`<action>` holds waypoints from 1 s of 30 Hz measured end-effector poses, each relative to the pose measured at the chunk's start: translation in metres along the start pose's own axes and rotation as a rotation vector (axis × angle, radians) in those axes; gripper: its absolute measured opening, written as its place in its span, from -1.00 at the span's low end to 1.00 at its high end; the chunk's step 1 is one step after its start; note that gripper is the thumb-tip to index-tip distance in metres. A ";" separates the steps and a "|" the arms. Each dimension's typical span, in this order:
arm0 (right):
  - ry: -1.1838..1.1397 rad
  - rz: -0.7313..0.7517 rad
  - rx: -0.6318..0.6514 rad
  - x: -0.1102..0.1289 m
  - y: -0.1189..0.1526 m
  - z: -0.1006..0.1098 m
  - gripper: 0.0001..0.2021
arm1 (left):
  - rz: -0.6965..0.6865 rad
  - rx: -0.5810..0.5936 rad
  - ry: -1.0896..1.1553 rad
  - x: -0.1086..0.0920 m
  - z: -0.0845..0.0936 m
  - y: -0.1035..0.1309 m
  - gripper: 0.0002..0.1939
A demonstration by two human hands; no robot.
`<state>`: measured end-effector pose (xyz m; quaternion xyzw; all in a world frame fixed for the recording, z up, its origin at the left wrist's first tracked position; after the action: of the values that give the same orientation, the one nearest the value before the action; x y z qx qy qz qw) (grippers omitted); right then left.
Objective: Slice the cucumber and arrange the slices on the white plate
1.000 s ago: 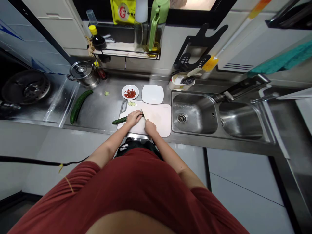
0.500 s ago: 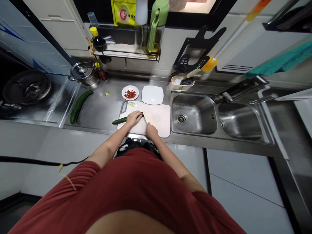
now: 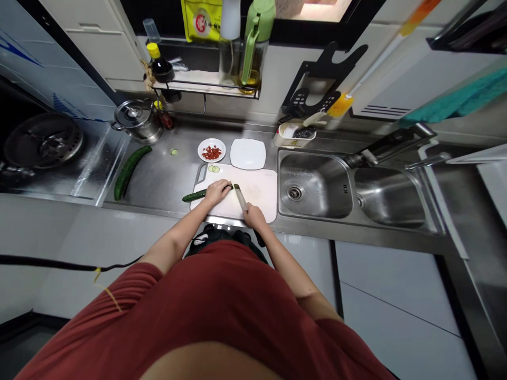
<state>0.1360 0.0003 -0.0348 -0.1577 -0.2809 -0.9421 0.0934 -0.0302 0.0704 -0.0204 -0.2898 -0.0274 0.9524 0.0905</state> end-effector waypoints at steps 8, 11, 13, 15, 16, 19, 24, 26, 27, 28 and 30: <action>0.045 -0.026 -0.082 -0.016 0.013 0.024 -0.69 | 0.016 0.001 0.004 -0.001 0.003 0.000 -0.75; 0.105 -0.033 -0.127 -0.014 0.018 0.033 -0.64 | 0.008 0.010 -0.006 -0.003 0.003 0.002 -0.75; 0.147 -0.039 -0.166 -0.013 0.020 0.039 -0.63 | 0.003 0.010 -0.009 -0.004 0.005 0.003 -0.75; 0.184 -0.045 -0.211 -0.012 0.022 0.046 -0.61 | 0.000 0.011 -0.012 -0.005 0.006 0.004 -0.74; 0.198 -0.048 -0.232 -0.012 0.024 0.049 -0.60 | 0.000 0.013 -0.014 -0.005 0.006 0.004 -0.73; 0.215 -0.060 -0.274 -0.012 0.027 0.055 -0.55 | 0.012 0.005 -0.015 -0.004 0.009 0.006 -0.73; 0.242 -0.057 -0.350 -0.015 0.028 0.058 -0.53 | 0.105 -0.085 0.025 0.004 0.022 0.004 -0.72; 0.263 -0.041 -0.421 -0.016 0.029 0.059 -0.56 | 0.157 -0.120 0.055 0.007 0.029 0.000 -0.70; 0.272 -0.029 -0.459 -0.016 0.029 0.060 -0.57 | 0.172 -0.130 0.075 0.006 0.032 -0.002 -0.69; 0.280 -0.017 -0.494 -0.016 0.029 0.060 -0.59 | 0.180 -0.132 0.098 0.005 0.034 -0.006 -0.69; 0.292 0.008 -0.542 -0.016 0.029 0.060 -0.61 | 0.167 -0.108 0.147 -0.001 0.036 -0.013 -0.70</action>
<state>0.1735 0.0113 0.0218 -0.0408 -0.0024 -0.9950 0.0912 -0.0476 0.0835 0.0115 -0.3645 -0.0476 0.9300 -0.0031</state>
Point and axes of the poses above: each hand's wrist, its own y-axis away from the middle knuckle, its own z-axis out of the back of the hand, x = y × z, the point moved 9 cm from there along -y, towards the middle knuckle, and after that the axes turned 5 degrees about z, right-handed, at the moved point
